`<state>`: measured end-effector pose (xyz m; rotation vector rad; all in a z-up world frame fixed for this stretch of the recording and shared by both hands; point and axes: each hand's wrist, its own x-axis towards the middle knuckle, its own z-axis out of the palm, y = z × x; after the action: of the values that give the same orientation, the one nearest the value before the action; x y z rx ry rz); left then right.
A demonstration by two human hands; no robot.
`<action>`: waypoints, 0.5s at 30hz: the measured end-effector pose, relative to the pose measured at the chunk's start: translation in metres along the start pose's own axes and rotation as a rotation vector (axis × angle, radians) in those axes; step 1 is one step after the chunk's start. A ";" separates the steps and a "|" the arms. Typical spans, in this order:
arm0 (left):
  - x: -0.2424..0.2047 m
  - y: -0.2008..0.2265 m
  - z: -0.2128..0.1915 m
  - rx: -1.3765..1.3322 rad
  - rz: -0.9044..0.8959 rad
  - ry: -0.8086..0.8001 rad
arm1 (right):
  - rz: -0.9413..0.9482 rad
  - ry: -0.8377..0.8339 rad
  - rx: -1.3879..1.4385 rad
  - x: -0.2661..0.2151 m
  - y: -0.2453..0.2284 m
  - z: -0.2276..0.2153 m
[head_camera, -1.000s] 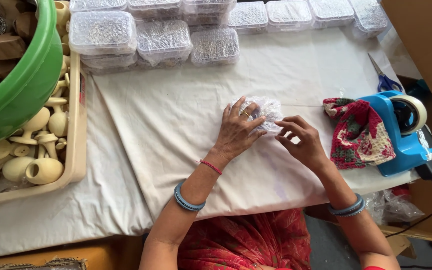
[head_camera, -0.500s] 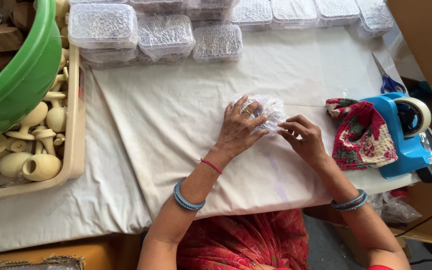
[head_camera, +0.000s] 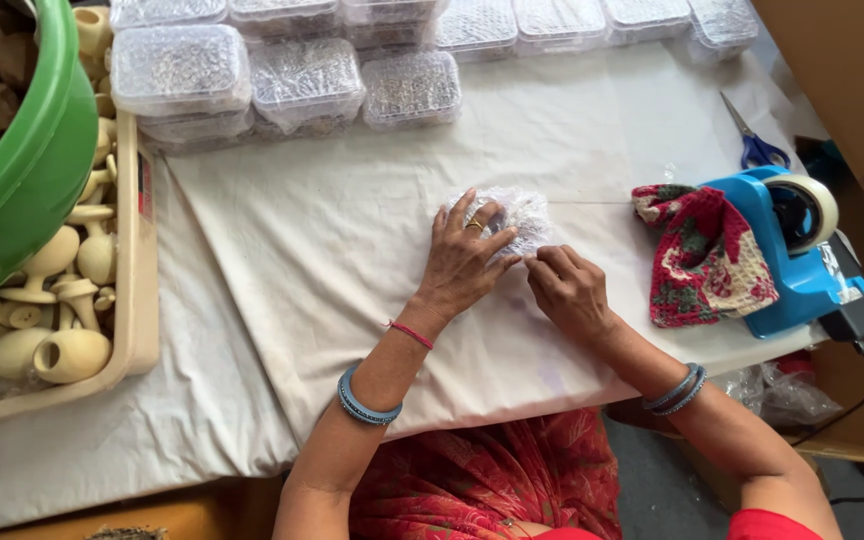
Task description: The person wipes a small wooden craft item with a cloth, places it into a clear plastic container, and then wraps the container with bubble wrap. They secure the bubble wrap using a tape dispenser and place the finished package on a stack of similar items.
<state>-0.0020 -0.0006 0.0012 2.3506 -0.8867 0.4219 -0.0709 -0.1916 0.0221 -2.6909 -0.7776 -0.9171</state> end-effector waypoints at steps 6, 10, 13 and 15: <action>-0.001 -0.004 0.007 0.000 -0.001 0.003 | 0.082 0.019 0.280 -0.016 0.018 -0.001; 0.000 -0.003 0.004 0.004 -0.015 -0.004 | 0.232 -0.001 0.446 -0.010 0.031 -0.007; -0.001 -0.003 0.004 -0.001 -0.022 -0.013 | 0.323 0.007 0.441 -0.005 0.032 -0.005; -0.001 -0.003 0.004 -0.006 -0.019 -0.012 | 0.354 -0.015 0.427 -0.002 0.032 -0.002</action>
<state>-0.0001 -0.0009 -0.0041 2.3566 -0.8696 0.3971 -0.0556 -0.2201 0.0220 -2.3502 -0.4163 -0.5700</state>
